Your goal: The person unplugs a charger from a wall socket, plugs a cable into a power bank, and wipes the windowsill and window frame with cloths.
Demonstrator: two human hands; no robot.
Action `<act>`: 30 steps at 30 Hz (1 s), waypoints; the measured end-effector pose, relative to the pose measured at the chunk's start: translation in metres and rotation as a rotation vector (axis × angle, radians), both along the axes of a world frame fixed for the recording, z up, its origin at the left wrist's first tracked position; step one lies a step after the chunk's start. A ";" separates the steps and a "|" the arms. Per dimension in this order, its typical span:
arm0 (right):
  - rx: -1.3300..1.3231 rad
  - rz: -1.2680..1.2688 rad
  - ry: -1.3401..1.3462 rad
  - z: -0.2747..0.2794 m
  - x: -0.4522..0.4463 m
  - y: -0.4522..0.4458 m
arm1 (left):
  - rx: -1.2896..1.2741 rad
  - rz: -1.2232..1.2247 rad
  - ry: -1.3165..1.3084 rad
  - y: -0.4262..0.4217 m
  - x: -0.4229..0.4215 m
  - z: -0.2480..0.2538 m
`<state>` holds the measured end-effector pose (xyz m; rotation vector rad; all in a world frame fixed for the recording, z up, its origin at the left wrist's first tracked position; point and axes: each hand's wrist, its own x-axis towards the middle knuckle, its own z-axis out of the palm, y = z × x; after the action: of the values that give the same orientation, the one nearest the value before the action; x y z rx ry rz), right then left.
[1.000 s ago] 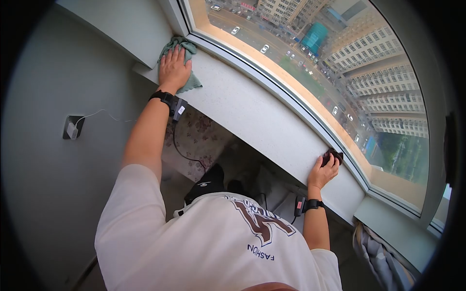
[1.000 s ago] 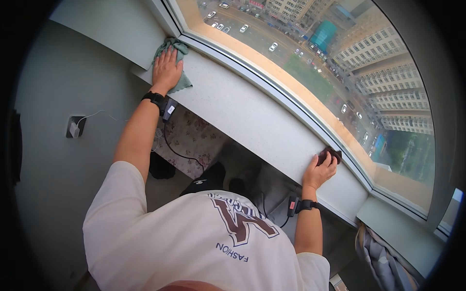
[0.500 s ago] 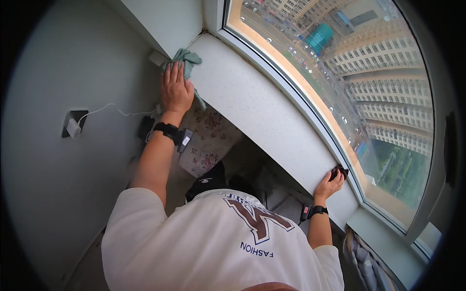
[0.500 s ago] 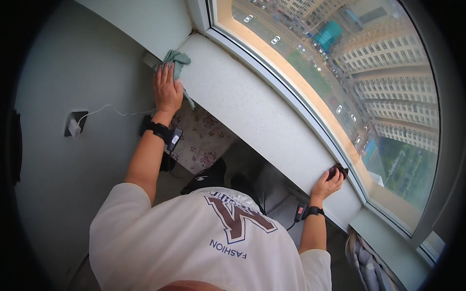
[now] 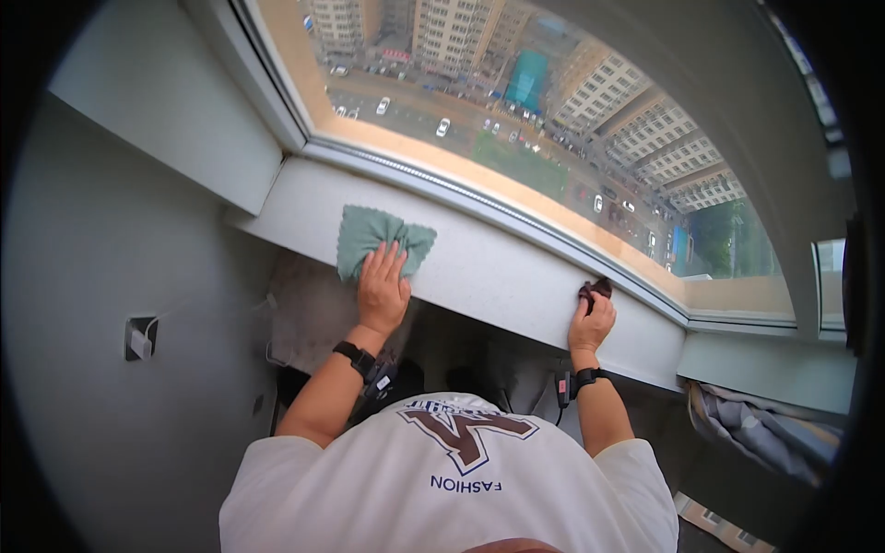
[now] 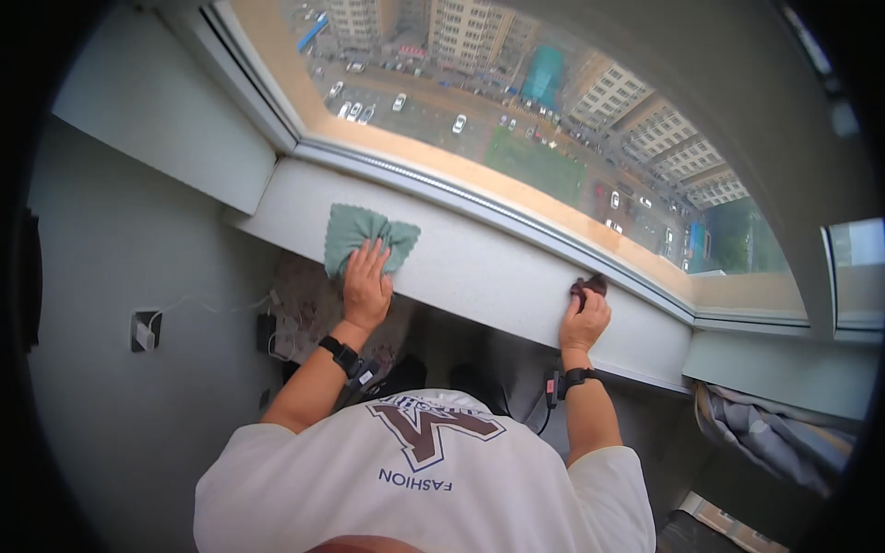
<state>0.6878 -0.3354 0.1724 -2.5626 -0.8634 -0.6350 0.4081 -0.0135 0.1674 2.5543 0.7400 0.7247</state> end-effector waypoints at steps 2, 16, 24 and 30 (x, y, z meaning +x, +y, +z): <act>0.065 -0.022 0.041 -0.006 0.001 -0.004 | 0.030 -0.036 -0.117 -0.006 0.022 0.004; 0.135 0.123 0.122 0.002 -0.003 -0.010 | 0.235 -0.426 -0.988 -0.060 0.167 0.352; 0.141 0.128 0.146 0.011 -0.008 -0.008 | 0.702 -0.098 -0.884 -0.004 0.216 0.385; 0.065 0.106 0.172 0.017 -0.008 -0.003 | 0.618 0.195 -0.937 0.147 0.151 0.382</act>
<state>0.6796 -0.3383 0.1893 -2.4522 -0.8975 -0.3983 0.5596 0.1340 0.5491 2.1622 0.4605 2.2657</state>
